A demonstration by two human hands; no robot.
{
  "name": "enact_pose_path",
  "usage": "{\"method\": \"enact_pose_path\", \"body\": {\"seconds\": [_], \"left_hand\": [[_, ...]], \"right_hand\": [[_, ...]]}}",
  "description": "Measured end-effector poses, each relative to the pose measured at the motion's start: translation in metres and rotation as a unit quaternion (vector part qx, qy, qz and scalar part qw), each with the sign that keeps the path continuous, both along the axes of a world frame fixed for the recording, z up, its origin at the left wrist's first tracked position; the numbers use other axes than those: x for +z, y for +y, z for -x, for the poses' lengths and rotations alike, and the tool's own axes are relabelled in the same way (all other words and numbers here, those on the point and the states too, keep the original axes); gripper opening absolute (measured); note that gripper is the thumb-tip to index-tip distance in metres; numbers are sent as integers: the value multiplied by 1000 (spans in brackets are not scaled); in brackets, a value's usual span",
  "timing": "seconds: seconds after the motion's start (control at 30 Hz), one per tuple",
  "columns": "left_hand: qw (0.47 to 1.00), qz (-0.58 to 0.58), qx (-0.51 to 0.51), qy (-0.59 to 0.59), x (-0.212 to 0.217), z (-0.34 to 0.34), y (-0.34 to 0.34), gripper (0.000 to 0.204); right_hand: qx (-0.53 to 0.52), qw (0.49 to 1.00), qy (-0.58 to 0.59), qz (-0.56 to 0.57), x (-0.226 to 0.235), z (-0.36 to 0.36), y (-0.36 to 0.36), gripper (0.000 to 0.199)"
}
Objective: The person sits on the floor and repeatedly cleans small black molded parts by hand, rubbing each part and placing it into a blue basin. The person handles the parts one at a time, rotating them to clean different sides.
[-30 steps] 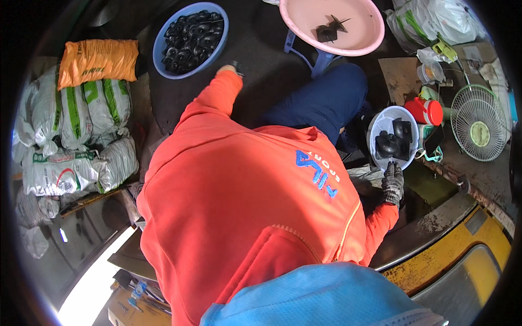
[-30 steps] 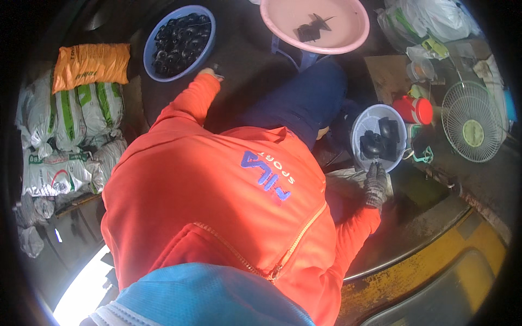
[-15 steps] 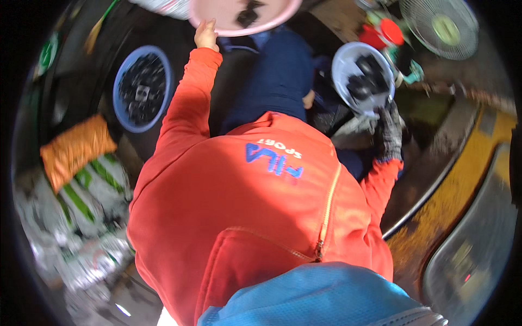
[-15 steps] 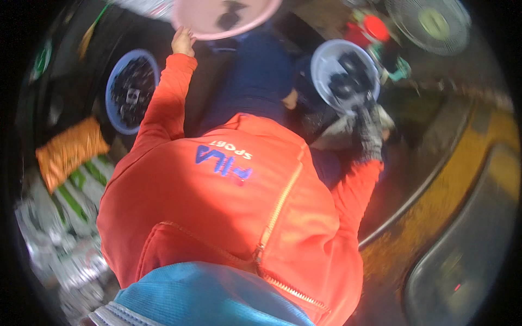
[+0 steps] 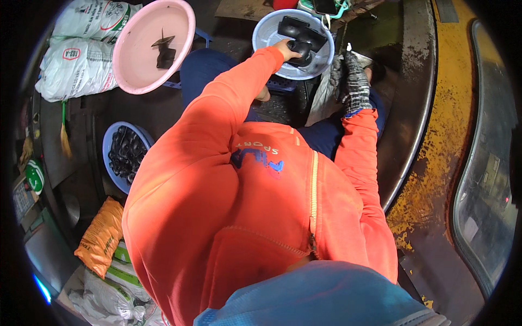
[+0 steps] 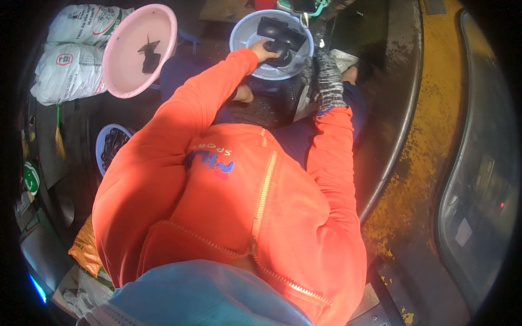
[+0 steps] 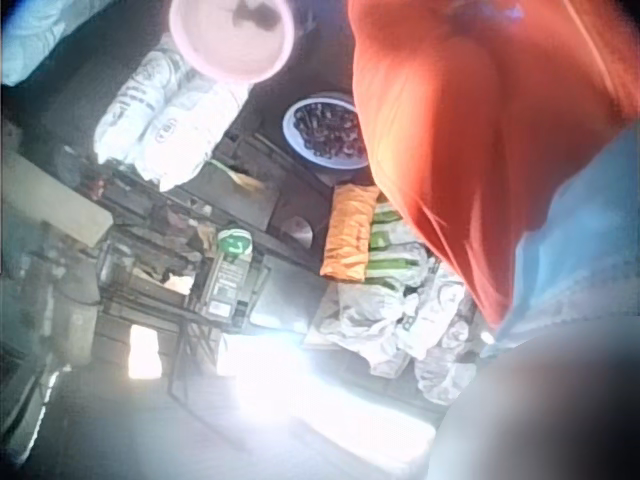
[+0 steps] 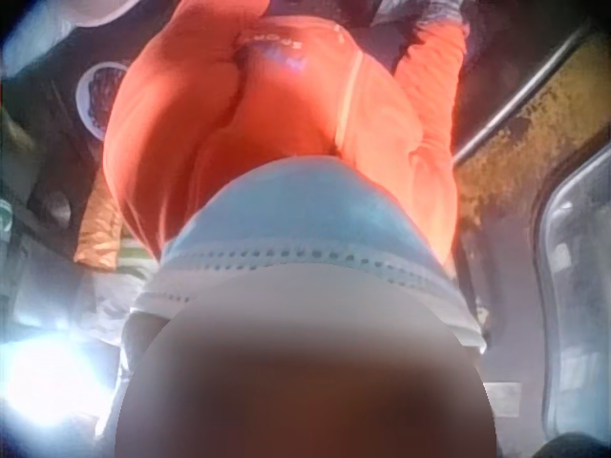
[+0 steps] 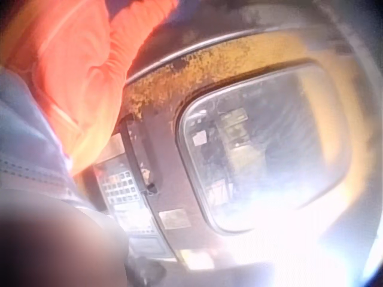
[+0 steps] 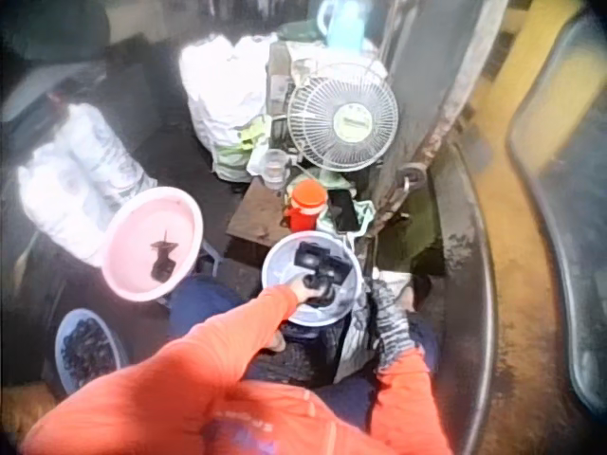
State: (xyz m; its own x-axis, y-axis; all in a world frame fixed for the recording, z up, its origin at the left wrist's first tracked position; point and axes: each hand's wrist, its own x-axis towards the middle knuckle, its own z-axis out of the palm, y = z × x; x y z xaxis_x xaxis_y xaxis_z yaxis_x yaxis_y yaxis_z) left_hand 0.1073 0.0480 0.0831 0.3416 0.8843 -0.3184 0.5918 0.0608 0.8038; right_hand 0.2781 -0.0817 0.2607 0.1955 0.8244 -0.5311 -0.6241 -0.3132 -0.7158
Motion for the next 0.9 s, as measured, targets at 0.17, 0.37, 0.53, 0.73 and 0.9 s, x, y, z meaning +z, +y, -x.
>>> {"method": "enact_pose_path", "body": {"seconds": [0.17, 0.37, 0.53, 0.73, 0.9], "left_hand": [[975, -200, 64, -74, 53, 14, -28, 57], [869, -408, 23, -281, 194, 49, -56, 46], [877, -445, 50, -174, 250, 53, -93, 51], [874, -368, -38, -314, 266, 59, -103, 50], [807, -209, -175, -524, 281, 71, -92, 52]], "right_hand": [[171, 813, -557, 2, -29, -19, 3, 35], [304, 662, -672, -133, -34, 7, -6, 48], [119, 798, -495, -322, -9, 58, -13, 30], [112, 809, -440, -375, 38, 87, -21, 40], [160, 867, -305, -360, 66, 107, -25, 68]]}}
